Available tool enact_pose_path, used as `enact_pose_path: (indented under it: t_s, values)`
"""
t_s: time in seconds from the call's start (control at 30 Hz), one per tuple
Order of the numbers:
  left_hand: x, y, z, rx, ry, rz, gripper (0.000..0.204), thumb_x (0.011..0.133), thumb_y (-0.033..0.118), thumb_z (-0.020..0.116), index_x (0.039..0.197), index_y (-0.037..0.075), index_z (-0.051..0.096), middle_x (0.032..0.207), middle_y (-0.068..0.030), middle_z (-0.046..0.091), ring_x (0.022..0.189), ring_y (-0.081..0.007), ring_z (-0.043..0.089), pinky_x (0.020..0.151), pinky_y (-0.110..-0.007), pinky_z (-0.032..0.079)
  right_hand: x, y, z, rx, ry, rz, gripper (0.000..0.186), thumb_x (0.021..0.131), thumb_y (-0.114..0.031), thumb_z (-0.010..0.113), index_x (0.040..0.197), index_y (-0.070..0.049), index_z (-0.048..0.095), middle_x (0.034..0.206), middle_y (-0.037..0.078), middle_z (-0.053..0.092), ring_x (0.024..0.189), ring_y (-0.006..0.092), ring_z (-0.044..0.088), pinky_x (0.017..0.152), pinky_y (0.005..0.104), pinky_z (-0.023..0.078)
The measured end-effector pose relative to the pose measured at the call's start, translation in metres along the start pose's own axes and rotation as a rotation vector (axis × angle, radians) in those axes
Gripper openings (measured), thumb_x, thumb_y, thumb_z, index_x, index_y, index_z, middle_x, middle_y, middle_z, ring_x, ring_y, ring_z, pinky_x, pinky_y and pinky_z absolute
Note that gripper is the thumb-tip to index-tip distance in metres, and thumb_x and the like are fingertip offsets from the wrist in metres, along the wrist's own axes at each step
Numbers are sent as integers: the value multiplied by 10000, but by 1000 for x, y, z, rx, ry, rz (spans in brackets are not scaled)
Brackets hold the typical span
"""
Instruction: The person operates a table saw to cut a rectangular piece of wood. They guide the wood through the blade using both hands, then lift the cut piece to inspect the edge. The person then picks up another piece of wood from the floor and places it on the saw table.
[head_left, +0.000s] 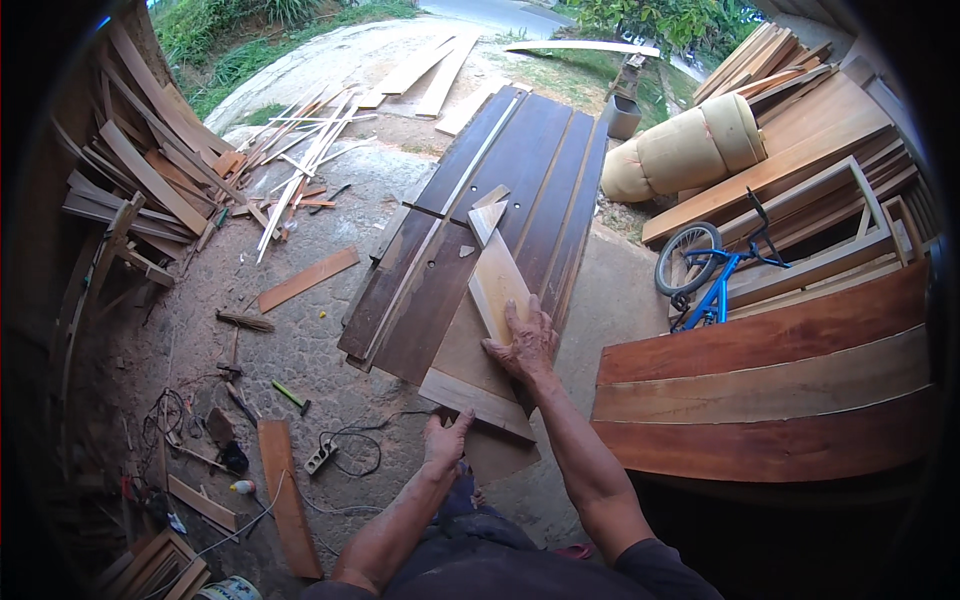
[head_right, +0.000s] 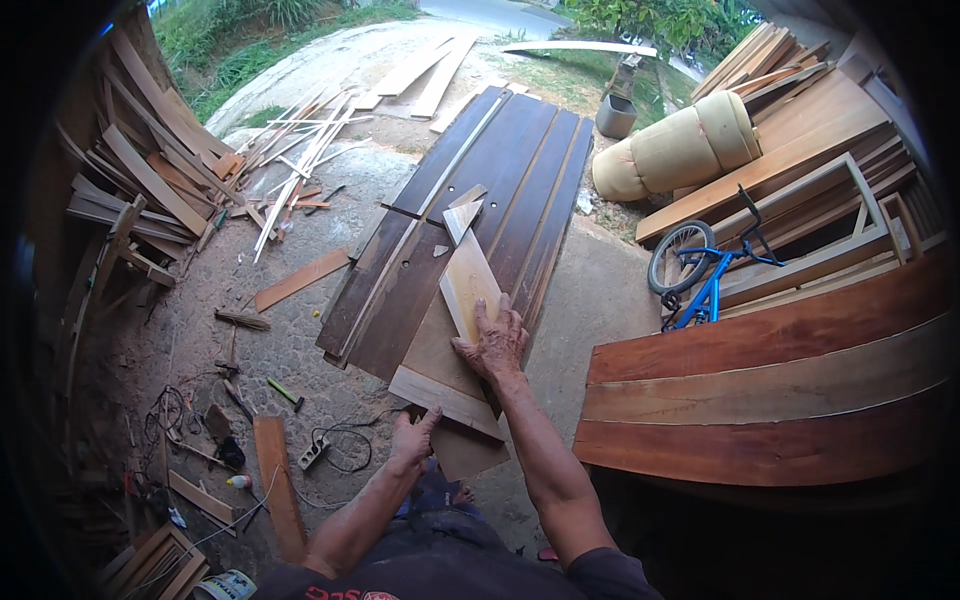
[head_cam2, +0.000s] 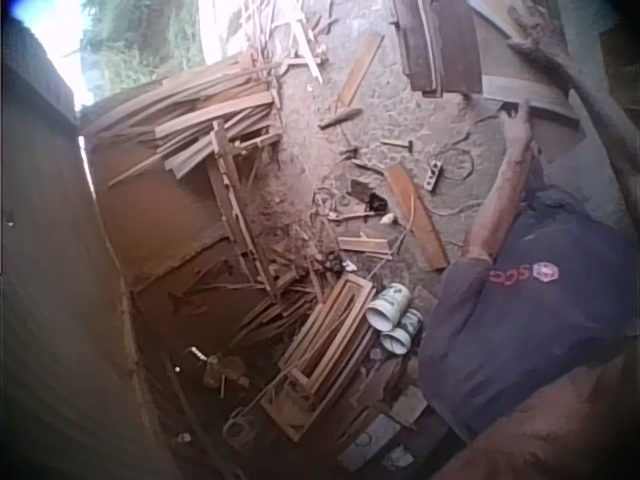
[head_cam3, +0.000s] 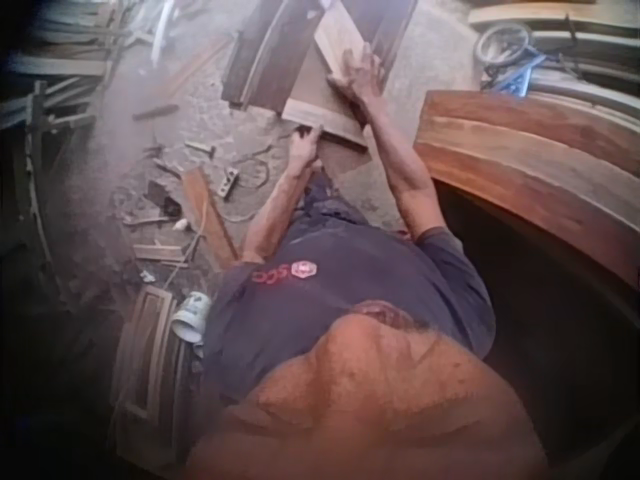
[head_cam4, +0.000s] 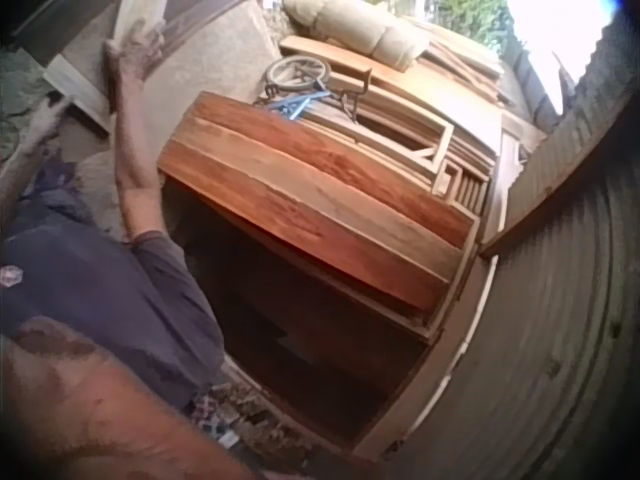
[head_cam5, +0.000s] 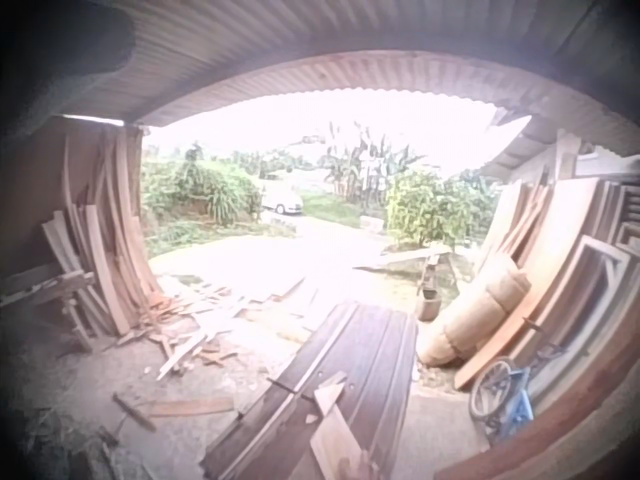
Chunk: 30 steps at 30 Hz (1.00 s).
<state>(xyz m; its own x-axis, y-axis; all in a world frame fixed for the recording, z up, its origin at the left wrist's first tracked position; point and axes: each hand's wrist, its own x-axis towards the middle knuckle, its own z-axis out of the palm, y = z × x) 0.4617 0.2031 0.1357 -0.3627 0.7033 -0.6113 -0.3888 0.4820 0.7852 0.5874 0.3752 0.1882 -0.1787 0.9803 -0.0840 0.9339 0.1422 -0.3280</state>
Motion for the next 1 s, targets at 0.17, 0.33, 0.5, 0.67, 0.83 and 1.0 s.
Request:
enact_pose_path:
  t_s: [0.17, 0.33, 0.5, 0.67, 0.83, 1.0]
  values:
    - [2, 3, 4, 20, 2, 13, 504, 819, 290, 809, 1123, -58, 608, 1066, -156, 668, 943, -232, 631, 809, -370, 521, 4, 1, 0, 3, 1, 7, 923, 707, -524, 774, 1477, -168, 410, 1542, 219, 232, 1361, 421, 310, 1076, 552, 320]
    - [3, 7, 5, 53, 1, -33, 597, 812, 301, 817, 1208, -58, 553, 1129, -166, 642, 986, -249, 620, 821, -375, 521, 7, 3, -1, 1, 6, 4, 917, 712, -522, 769, 1478, -165, 412, 1539, 218, 235, 1362, 423, 308, 1079, 551, 316]
    - [3, -2, 13, -52, 103, -34, 794, 803, 320, 825, 1346, -78, 405, 1244, -193, 570, 1101, -265, 575, 854, -377, 522, 7, 3, 1, 7, 21, -5, 914, 714, -524, 768, 1477, -163, 416, 1542, 217, 233, 1362, 423, 309, 1073, 555, 319]
    - [0, 12, 3, 207, 55, -158, 728, 812, 367, 804, 1296, -64, 473, 1129, -219, 616, 1082, -276, 608, 848, -391, 534, 7, 1, -1, 5, 4, -10, 909, 721, -522, 766, 1478, -163, 414, 1543, 215, 232, 1364, 424, 305, 1075, 546, 321]
    - [-54, 88, -15, 1152, -30, 256, 593, 807, 385, 771, 1212, -4, 579, 993, -253, 664, 959, -333, 665, 832, -448, 537, 7, 3, -4, 7, -15, 14, 905, 727, -519, 763, 1480, -164, 408, 1545, 216, 225, 1365, 424, 302, 1076, 543, 320]
    - [-29, 67, -10, 1318, -141, 1067, 625, 802, 339, 729, 1345, 88, 550, 1374, -271, 500, 1308, -452, 440, 1080, -538, 358, 8, 2, -6, 24, -23, 10, 907, 729, -511, 765, 1482, -163, 402, 1554, 219, 209, 1368, 428, 296, 1089, 548, 307]
